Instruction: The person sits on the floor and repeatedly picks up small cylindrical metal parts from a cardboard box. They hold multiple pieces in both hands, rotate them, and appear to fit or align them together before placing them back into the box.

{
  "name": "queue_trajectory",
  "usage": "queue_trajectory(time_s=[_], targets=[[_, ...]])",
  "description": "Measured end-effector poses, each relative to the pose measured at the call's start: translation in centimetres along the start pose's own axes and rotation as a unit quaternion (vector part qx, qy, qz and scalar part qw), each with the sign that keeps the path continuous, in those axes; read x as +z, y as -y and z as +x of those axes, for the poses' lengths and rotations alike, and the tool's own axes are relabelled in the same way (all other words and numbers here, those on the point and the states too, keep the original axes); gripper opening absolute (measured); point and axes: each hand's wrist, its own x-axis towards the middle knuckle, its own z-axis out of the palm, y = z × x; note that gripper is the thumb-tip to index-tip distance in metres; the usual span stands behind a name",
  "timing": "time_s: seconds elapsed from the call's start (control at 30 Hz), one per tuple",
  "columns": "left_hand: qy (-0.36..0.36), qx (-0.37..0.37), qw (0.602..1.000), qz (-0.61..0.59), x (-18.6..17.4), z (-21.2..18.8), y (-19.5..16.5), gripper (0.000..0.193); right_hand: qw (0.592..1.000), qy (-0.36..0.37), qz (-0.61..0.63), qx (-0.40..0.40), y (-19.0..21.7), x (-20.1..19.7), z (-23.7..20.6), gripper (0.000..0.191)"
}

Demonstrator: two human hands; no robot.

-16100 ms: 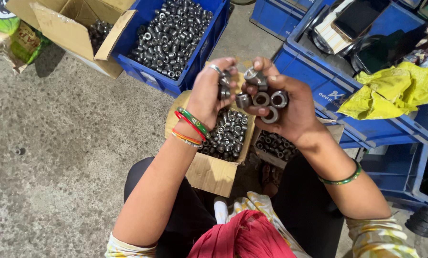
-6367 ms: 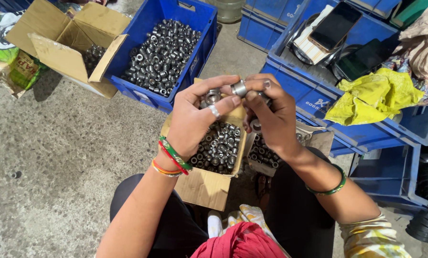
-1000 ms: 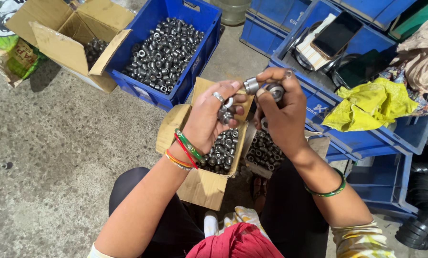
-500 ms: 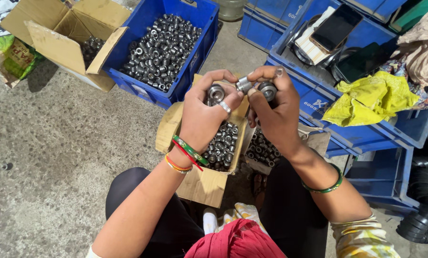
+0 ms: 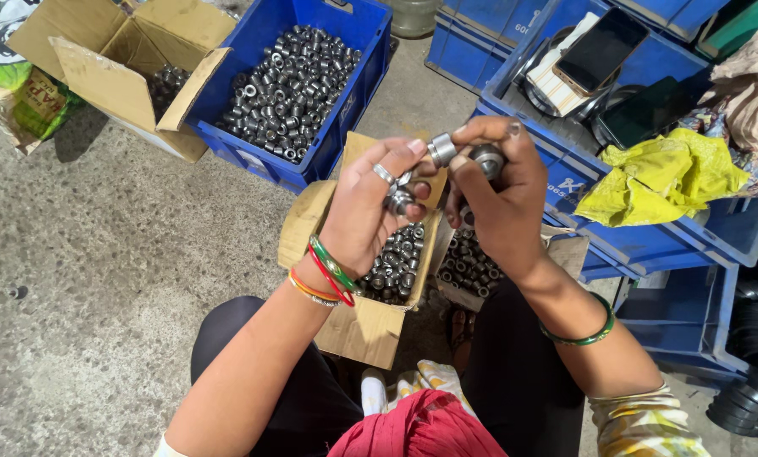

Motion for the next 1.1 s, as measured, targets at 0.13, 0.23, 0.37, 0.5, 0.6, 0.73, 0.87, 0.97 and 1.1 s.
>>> queue_trajectory(time_s=[0.13, 0.23, 0.37, 0.5, 0.6, 0.73, 0.87, 0.97, 1.1], targets=[[0.015, -0.048, 0.999, -0.021, -0.08, -0.23, 0.10, 0.024, 0.998, 0.002, -0.052, -0.031, -0.14, 0.00, -0.20, 0.020], [0.014, -0.017, 1.000, -0.006, 0.04, -0.10, 0.25, 0.023, 0.997, 0.013, -0.063, -0.046, -0.19, -0.15, -0.29, 0.020], [-0.005, 0.049, 0.996, 0.078, 0.18, 0.13, 0.27, 0.027, 0.996, 0.012, -0.077, -0.047, -0.05, -0.37, -0.35, 0.020], [-0.009, 0.102, 0.981, 0.163, 0.36, -0.06, 0.46, 0.030, 0.998, 0.010, -0.060, -0.031, 0.27, -0.59, -0.38, 0.018], [-0.009, 0.162, 0.956, 0.244, 0.27, -0.36, 0.45, 0.031, 1.000, 0.000, -0.019, 0.004, 0.44, -0.66, -0.33, 0.021], [-0.009, 0.243, 0.897, 0.370, 0.08, -0.28, 0.22, 0.032, 0.999, 0.007, 0.020, 0.027, 0.39, -0.55, 0.02, 0.024], [-0.010, 0.265, 0.880, 0.395, 0.09, -0.55, 0.30, 0.034, 0.999, 0.006, 0.026, 0.028, 0.41, -0.55, 0.03, 0.025], [0.003, 0.153, 0.960, 0.233, 0.24, -0.46, 0.25, 0.033, 1.000, 0.003, 0.010, 0.008, 0.39, -0.63, -0.08, 0.025], [0.031, -0.050, 0.998, 0.004, 0.18, -0.16, -0.23, 0.033, 0.999, 0.007, -0.029, -0.034, 0.16, -0.58, -0.21, 0.025]])
